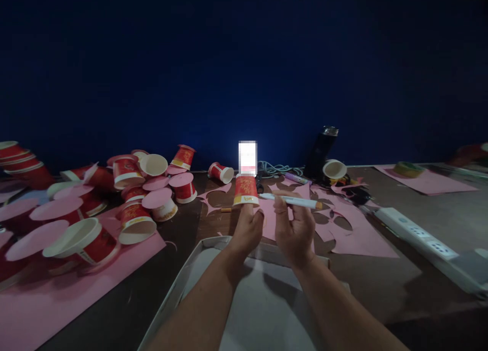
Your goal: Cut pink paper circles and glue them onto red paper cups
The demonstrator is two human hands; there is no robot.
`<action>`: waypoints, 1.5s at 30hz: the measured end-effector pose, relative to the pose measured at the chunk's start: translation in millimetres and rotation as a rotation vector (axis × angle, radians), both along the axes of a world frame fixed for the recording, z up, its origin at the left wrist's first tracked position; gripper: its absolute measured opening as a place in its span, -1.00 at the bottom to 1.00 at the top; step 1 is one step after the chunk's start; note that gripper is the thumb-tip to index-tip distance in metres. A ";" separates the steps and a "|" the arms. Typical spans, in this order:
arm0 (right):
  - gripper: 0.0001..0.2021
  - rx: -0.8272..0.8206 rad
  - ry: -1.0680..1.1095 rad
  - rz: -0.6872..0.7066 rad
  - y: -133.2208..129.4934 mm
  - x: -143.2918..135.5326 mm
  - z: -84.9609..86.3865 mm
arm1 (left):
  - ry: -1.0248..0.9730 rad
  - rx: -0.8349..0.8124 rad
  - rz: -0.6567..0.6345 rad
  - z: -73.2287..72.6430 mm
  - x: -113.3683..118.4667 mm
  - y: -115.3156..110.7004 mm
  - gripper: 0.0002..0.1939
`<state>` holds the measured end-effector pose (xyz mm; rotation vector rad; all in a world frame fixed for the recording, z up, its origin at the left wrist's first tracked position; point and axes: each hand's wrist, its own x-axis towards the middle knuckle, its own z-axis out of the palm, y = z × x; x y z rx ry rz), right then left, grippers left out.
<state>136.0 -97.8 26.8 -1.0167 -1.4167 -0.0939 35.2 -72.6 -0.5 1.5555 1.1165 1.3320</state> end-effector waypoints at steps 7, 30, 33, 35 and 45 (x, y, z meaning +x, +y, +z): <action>-0.88 -0.050 -0.031 0.034 2.4 -0.4 -3.3 | 0.034 0.111 -0.034 -2.3 -0.7 0.4 -0.70; -0.88 -0.047 -0.080 -0.053 5.3 0.7 -5.8 | -0.074 -0.043 -0.031 -2.9 -0.7 -3.5 -0.73; -0.88 -0.044 -0.101 -0.075 7.0 1.3 -6.3 | -0.131 -0.070 -0.068 -3.6 -0.7 -3.5 -0.73; -0.88 -0.044 -0.100 -0.094 7.5 1.4 -6.5 | -0.157 -0.073 -0.086 -4.5 -0.9 -3.2 -0.69; -0.87 0.008 -0.020 -0.040 -0.2 -0.7 -0.8 | -0.261 -0.026 -0.147 -2.4 -1.0 1.4 -0.52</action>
